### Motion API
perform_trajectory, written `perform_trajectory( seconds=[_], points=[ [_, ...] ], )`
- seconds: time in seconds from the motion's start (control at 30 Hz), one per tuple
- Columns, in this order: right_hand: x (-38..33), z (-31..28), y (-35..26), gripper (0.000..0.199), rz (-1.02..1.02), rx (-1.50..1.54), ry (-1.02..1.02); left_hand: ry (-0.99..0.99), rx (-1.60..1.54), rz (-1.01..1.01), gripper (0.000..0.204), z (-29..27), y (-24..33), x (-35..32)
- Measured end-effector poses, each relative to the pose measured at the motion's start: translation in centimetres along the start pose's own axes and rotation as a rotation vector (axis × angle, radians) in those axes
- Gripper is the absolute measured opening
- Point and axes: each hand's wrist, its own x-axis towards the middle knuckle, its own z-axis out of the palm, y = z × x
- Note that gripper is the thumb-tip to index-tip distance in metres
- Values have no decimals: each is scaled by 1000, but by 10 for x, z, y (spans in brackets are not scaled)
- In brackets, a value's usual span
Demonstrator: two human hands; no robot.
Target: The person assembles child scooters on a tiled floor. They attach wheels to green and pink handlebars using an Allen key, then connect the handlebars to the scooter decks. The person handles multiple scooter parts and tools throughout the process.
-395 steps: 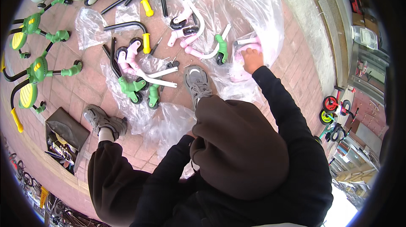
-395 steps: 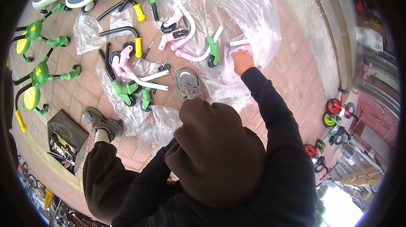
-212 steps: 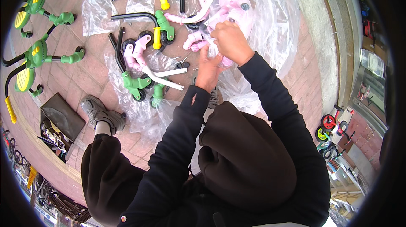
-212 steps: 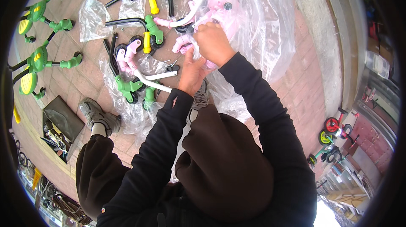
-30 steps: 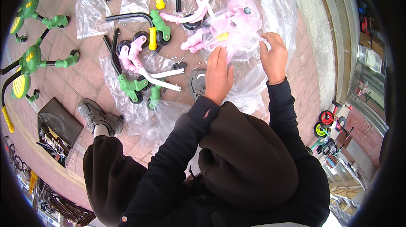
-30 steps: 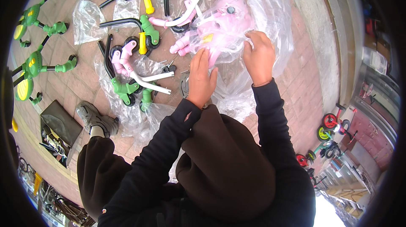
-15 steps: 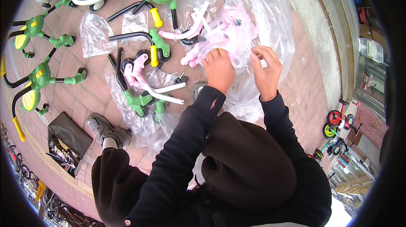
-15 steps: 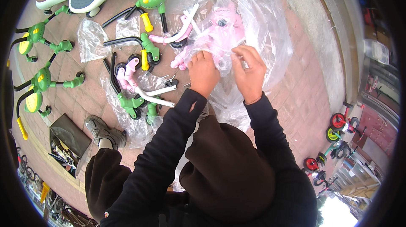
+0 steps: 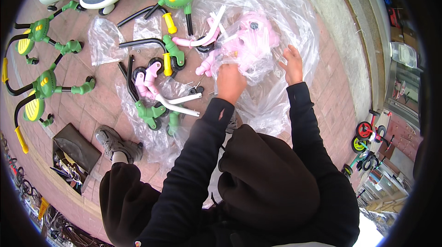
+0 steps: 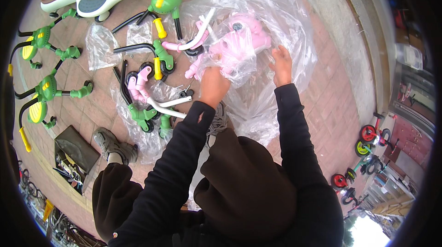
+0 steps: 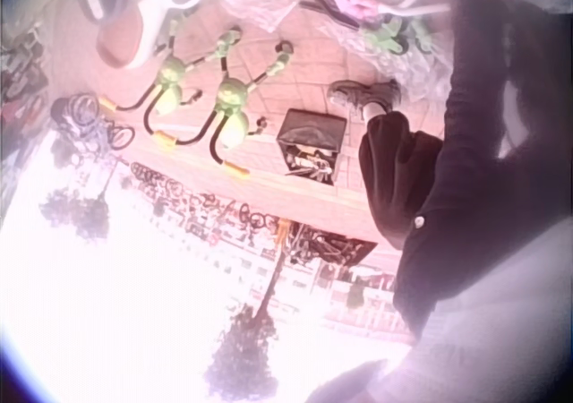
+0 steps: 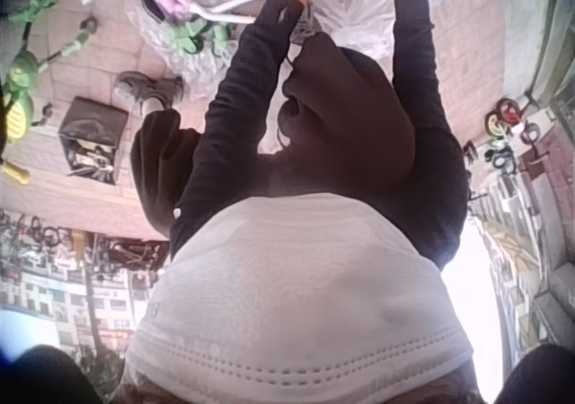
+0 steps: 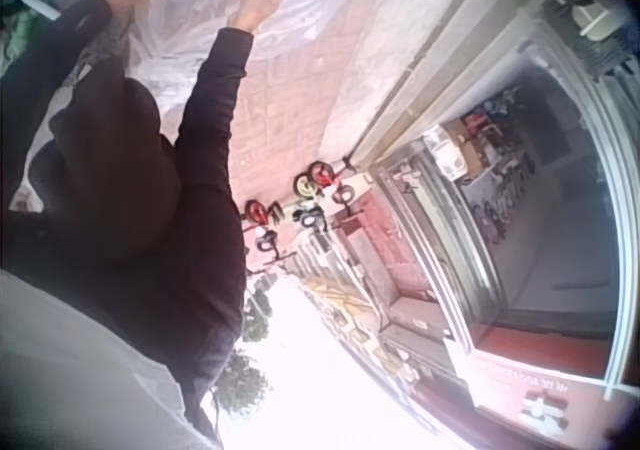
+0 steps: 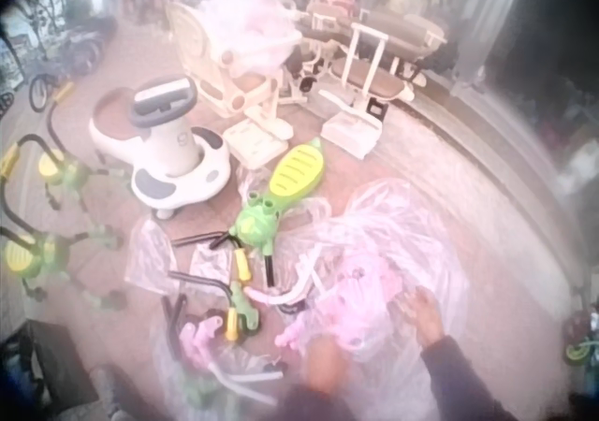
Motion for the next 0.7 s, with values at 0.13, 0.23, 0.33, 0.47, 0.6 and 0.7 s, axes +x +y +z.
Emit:
perform_trajectory(
  seconds=[0.13, 0.23, 0.33, 0.47, 0.6, 0.7],
  points=[
    [18, 4, 9, 62, 60, 17, 7, 71, -266, 35, 33, -34, -15, 24],
    [33, 8, 6, 55, 183, 321, -97, 24, -382, -109, 32, -67, -22, 43],
    [36, 11, -2, 50, 244, 441, -294, -96, -451, -167, 35, -100, -32, 42],
    [16, 17, -12, 40, 154, 506, -522, -85, -694, -366, 34, -133, -40, 10],
    [-13, 33, -28, 30, -41, 361, -538, 30, -882, -418, 33, -154, -41, -21],
    [-30, 51, -41, 21, -249, 99, -381, 80, -940, -481, 34, -165, -45, -37]
  ],
)
